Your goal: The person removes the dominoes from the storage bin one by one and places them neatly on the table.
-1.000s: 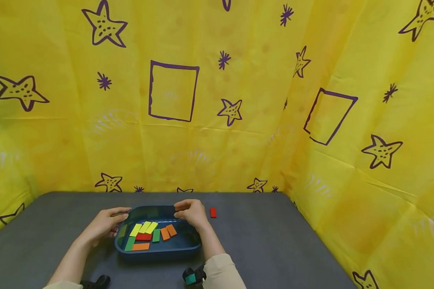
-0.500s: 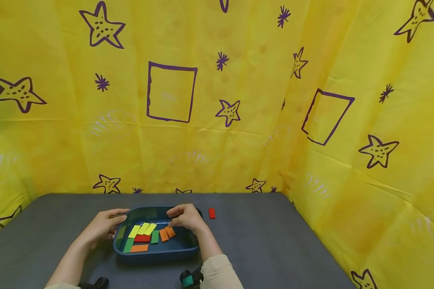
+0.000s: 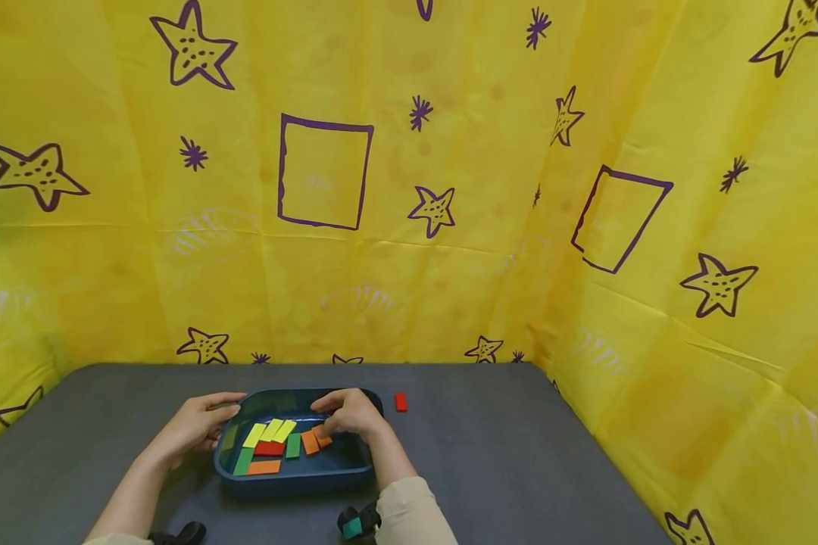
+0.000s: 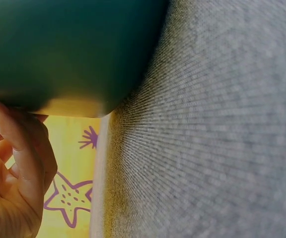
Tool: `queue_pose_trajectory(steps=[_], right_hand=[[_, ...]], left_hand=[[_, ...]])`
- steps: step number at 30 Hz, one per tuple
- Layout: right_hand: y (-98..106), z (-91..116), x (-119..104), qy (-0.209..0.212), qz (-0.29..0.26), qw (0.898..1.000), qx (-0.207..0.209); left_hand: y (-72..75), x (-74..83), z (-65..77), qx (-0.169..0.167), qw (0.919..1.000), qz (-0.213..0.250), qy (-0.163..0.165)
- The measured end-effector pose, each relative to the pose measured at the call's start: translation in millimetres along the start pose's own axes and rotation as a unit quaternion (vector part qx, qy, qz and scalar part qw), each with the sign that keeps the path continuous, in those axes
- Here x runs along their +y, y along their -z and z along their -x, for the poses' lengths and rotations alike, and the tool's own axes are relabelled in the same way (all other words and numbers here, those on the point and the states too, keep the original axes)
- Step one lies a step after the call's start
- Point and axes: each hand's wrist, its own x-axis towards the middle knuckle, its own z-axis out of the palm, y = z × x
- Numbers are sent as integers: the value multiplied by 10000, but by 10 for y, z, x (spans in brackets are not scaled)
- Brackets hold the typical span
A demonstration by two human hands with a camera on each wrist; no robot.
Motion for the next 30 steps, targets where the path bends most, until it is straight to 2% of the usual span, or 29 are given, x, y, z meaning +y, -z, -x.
queue_pose_trajectory(steps=[9, 22, 30], right_hand=[[17, 27, 19, -405, -224, 9989, -108], [15, 10, 19, -745, 208, 9958, -480], [-5, 15, 28, -635, 569, 9961, -241]], left_hand=[[-3, 3, -11, -39, 10000, 39, 7], [3, 8, -21, -66, 10000, 36, 27], [2, 4, -26, -39, 9999, 25, 98]])
